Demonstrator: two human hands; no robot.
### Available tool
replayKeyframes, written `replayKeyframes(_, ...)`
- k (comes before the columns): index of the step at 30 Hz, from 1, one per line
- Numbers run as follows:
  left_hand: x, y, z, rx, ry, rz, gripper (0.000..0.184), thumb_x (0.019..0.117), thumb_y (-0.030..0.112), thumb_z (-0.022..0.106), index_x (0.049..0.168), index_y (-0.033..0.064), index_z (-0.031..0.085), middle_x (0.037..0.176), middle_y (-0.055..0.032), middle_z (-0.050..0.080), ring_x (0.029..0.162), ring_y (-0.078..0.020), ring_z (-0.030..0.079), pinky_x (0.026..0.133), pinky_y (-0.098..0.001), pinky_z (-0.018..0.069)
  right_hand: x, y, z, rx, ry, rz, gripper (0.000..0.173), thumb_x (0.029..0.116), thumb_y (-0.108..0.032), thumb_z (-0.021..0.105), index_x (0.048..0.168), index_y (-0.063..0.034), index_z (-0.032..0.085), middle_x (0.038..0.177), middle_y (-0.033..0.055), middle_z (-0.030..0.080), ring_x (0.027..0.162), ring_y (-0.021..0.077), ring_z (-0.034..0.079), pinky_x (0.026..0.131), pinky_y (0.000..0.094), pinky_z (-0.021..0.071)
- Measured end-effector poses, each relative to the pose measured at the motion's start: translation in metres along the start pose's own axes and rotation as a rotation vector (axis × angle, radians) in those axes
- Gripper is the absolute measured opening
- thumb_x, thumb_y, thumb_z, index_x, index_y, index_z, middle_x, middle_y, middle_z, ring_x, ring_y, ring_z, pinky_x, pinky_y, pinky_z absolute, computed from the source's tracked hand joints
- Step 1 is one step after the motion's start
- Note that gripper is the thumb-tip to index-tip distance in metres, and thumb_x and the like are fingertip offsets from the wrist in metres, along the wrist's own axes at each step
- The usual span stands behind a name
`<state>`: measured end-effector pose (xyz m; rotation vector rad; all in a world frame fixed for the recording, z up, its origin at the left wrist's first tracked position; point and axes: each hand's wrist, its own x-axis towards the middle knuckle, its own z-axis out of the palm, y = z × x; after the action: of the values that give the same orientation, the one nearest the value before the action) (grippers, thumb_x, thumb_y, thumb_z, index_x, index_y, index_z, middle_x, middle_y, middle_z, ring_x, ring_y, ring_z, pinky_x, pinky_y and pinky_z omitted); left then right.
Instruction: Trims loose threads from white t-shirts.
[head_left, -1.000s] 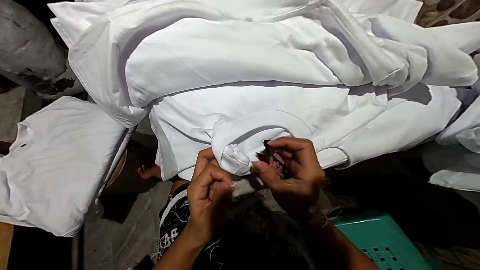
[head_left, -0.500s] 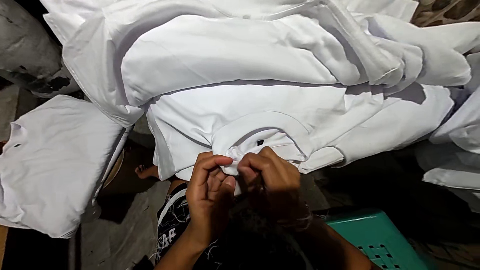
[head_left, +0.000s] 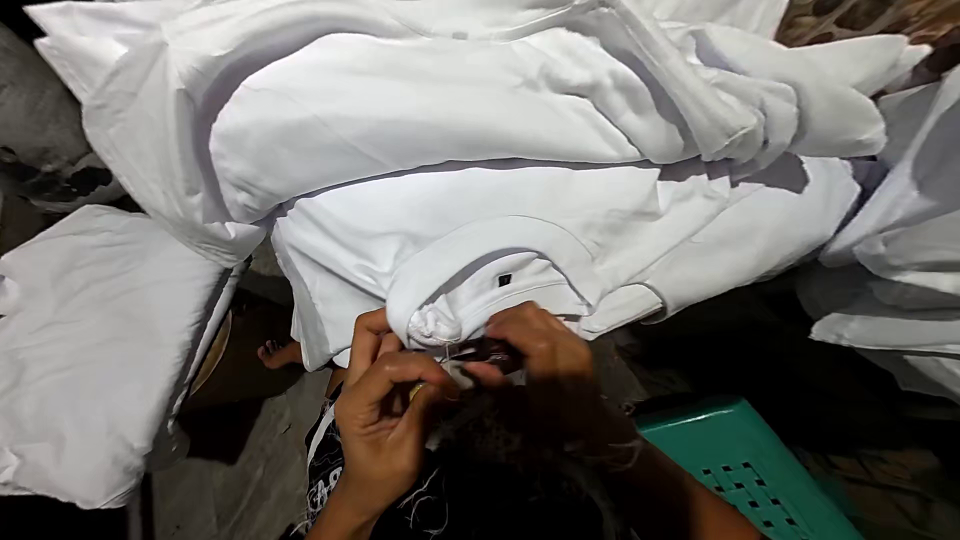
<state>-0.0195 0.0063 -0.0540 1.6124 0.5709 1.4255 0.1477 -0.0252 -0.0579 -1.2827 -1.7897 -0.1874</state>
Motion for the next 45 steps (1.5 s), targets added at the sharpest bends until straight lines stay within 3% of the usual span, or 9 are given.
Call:
replayKeyframes(6, -0.004, -0.001, 0.003, 0.235, 0.027, 0.046, 0.012, 0.0991, 0.034, 0.066, 0.097, 0.0236, 0.07, 0.111, 0.0145, 0.057, 0.101, 0.0107, 0.056, 0.085, -0.0059, 0.0486, 0.012, -0.006, 0.018, 0.251, 0.107, 0.156, 0.027, 0.0992, -0.022, 0.061, 0.096, 0.0042, 0.066, 0.073, 0.0092, 0.066, 0.064, 0.007, 0.059, 0.062, 0.015, 0.0477)
replayKeyframes(11, -0.016, 0.042, 0.009, 0.317, -0.192, 0.192, 0.015, 0.1056, 0.024, 0.056, 0.096, 0.0148, 0.061, 0.095, 0.0055, 0.058, 0.085, 0.0045, 0.06, 0.077, -0.0093, 0.0501, 0.005, -0.005, 0.006, 1.011, -0.316, 0.309, 0.037, 0.1079, -0.019, 0.042, 0.107, 0.0118, 0.063, 0.073, 0.006, 0.057, 0.063, -0.0005, 0.048, 0.059, 0.0142, 0.0395)
replayKeyframes(14, 0.003, 0.034, 0.017, 0.506, -0.243, 0.242, 0.037, 0.1106, 0.037, 0.039, 0.096, 0.0128, 0.062, 0.095, 0.0032, 0.059, 0.095, 0.001, 0.059, 0.086, -0.0122, 0.0469, -0.008, 0.009, -0.011, 0.966, -0.031, 0.511, 0.046, 0.1094, -0.032, 0.042, 0.121, 0.0073, 0.064, 0.1, -0.0023, 0.072, 0.077, -0.011, 0.056, 0.068, 0.0098, 0.0454)
replayKeyframes(20, 0.037, -0.039, 0.099, 0.644, -0.722, 0.268, 0.011, 0.0941, 0.01, 0.062, 0.097, 0.0032, 0.071, 0.109, -0.0165, 0.072, 0.113, -0.0368, 0.067, 0.103, -0.0588, 0.0455, -0.032, 0.051, -0.057, 0.636, 0.536, 0.712, 0.029, 0.1119, -0.032, 0.032, 0.119, -0.015, 0.054, 0.085, -0.0171, 0.062, 0.056, -0.0079, 0.045, 0.051, 0.0093, 0.0392)
replayKeyframes(27, 0.091, -0.021, 0.112, 0.346, -0.592, 0.276, 0.042, 0.0858, -0.002, 0.065, 0.127, -0.0098, 0.063, 0.107, -0.0201, 0.065, 0.086, -0.017, 0.062, 0.075, -0.0239, 0.0523, -0.046, 0.061, -0.065, 0.49, 0.407, 0.744, 0.011, 0.1022, -0.009, 0.048, 0.109, -0.003, 0.053, 0.083, -0.0143, 0.062, 0.062, -0.0111, 0.05, 0.057, 0.0086, 0.043)
replayKeyframes(31, 0.096, -0.034, 0.11, 0.144, -0.373, 0.139, 0.015, 0.0865, 0.003, 0.075, 0.099, -0.0057, 0.075, 0.096, -0.0084, 0.066, 0.076, -0.0002, 0.061, 0.069, -0.0118, 0.0525, -0.042, 0.052, -0.047, 0.432, 0.303, 0.696, 0.017, 0.0998, -0.016, 0.059, 0.105, -0.0003, 0.054, 0.08, -0.0087, 0.065, 0.058, -0.0116, 0.05, 0.053, 0.0071, 0.0431)
replayKeyframes(40, 0.089, -0.024, 0.099, -0.027, -0.511, -0.036, 0.017, 0.0995, 0.014, 0.059, 0.084, 0.0079, 0.057, 0.098, 0.0026, 0.057, 0.09, 0.0037, 0.057, 0.078, -0.0125, 0.0513, -0.03, 0.049, -0.046, 0.15, 0.486, 0.556, 0.028, 0.096, -0.027, 0.067, 0.099, 0.0001, 0.06, 0.087, 0.0012, 0.061, 0.077, -0.008, 0.054, 0.07, 0.0065, 0.0444)
replayKeyframes(43, 0.07, -0.03, 0.112, 0.279, -0.567, 0.252, 0.016, 0.0953, 0.008, 0.062, 0.087, -0.0044, 0.069, 0.082, -0.0114, 0.068, 0.08, -0.0126, 0.067, 0.077, -0.0244, 0.0556, -0.013, 0.061, -0.065, 0.176, 0.423, 0.555, 0.029, 0.0882, -0.031, 0.075, 0.089, -0.0055, 0.061, 0.073, -0.0093, 0.055, 0.061, -0.0128, 0.043, 0.056, 0.0046, 0.038)
replayKeyframes(45, 0.054, -0.044, 0.124, 0.532, -0.532, 0.541, 0.014, 0.0915, 0.005, 0.064, 0.08, -0.0009, 0.069, 0.07, -0.0108, 0.069, 0.068, -0.0201, 0.068, 0.064, -0.0293, 0.0546, 0.003, 0.072, -0.082, 0.067, 0.033, 0.661, 0.038, 0.0832, -0.042, 0.077, 0.075, -0.0094, 0.061, 0.059, -0.0081, 0.047, 0.051, -0.0003, 0.041, 0.049, 0.0193, 0.0337)
